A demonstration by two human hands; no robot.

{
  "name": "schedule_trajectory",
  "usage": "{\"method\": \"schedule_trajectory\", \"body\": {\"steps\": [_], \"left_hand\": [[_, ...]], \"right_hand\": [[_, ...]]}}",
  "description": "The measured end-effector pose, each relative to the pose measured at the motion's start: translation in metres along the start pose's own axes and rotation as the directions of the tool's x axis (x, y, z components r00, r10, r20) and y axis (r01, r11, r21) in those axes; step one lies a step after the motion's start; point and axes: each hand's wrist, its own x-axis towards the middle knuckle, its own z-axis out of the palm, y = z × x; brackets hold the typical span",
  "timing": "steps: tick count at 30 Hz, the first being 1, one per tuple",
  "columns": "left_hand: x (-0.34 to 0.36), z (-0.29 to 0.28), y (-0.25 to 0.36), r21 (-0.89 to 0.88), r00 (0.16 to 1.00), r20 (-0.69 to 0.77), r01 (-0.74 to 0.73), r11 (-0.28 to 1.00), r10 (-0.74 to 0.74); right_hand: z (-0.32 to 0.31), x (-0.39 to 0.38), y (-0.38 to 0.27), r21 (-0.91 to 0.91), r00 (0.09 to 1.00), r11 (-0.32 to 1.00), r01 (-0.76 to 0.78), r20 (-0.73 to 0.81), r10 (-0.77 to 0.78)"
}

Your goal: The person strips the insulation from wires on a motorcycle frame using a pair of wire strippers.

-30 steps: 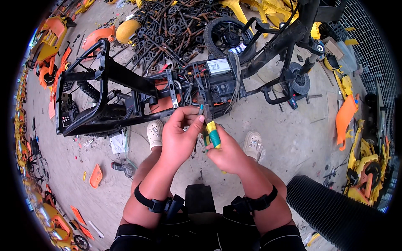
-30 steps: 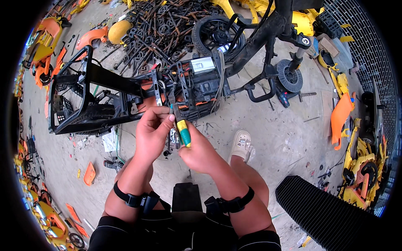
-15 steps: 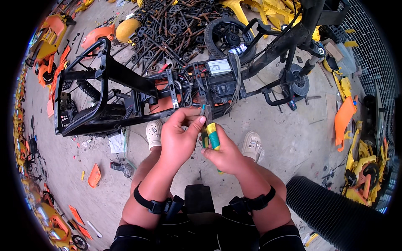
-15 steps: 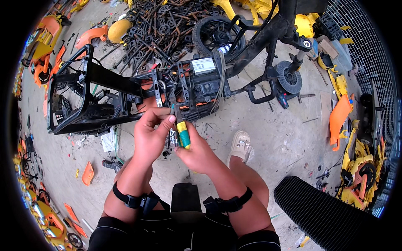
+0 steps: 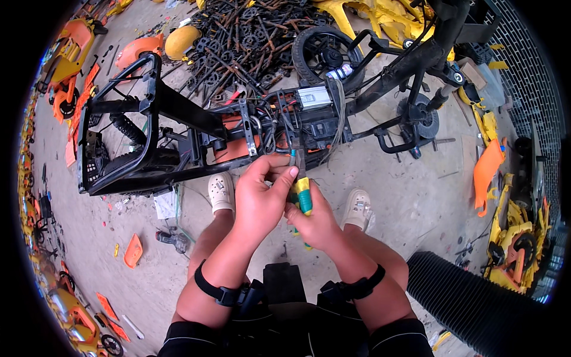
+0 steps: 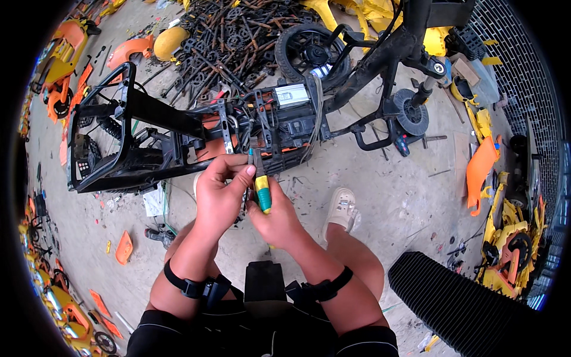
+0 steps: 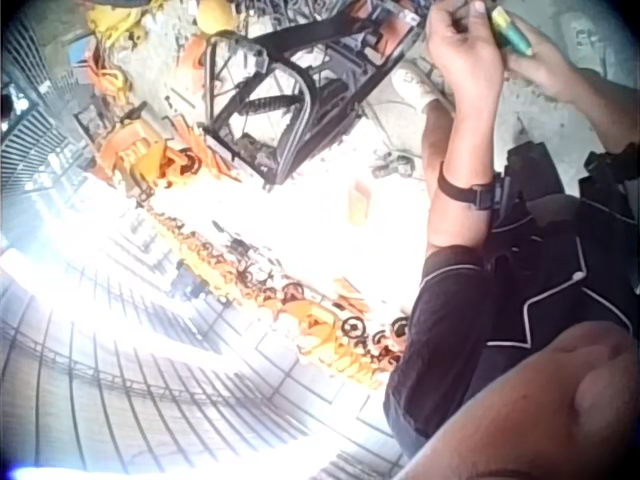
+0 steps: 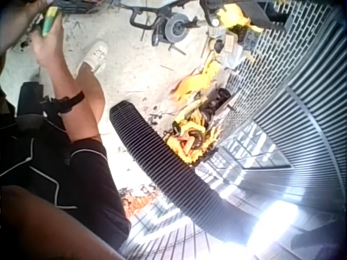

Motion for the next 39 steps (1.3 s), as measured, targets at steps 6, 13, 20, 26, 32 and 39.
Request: {"method": "schedule_trajectory", "body": {"steps": [6, 13, 20, 26, 32, 39], "left_hand": [[-0.002, -0.002, 0.000, 0.078, 1.000, -0.016, -0.020, 0.997, 0.022], [-0.003, 0.000, -0.013, 0.298, 0.994, -0.038, -0.087, 0.951, 0.102], [-0.004, 0.003, -0.012, 0.560, 0.975, 0.035, -0.203, 0.804, 0.221], [0.009, -0.020, -0.012, 0.665, 0.924, 0.194, -0.371, 0.648, 0.330], [0.002, -0.017, -0.010, 0.385, 0.981, 0.193, -0.100, 0.917, 0.026], [0.010, -0.023, -0.007, -0.180, 0.911, 0.327, 0.321, 0.930, -0.251]], "right_hand": [[0.003, -0.001, 0.001, -0.023, 0.997, 0.998, -0.062, -0.052, 0.060], [0.010, -0.001, 0.004, -0.019, 0.995, 0.997, -0.079, -0.062, 0.078], [0.002, -0.002, 0.007, -0.064, 0.993, 0.991, -0.120, -0.026, 0.119], [-0.008, -0.016, -0.007, -0.012, 0.978, 0.979, -0.205, 0.045, 0.205], [-0.015, -0.017, -0.014, 0.278, 0.944, 0.905, -0.322, 0.173, 0.282], [-0.018, -0.021, -0.028, 0.446, 0.939, 0.830, -0.334, 0.235, 0.252]]}}
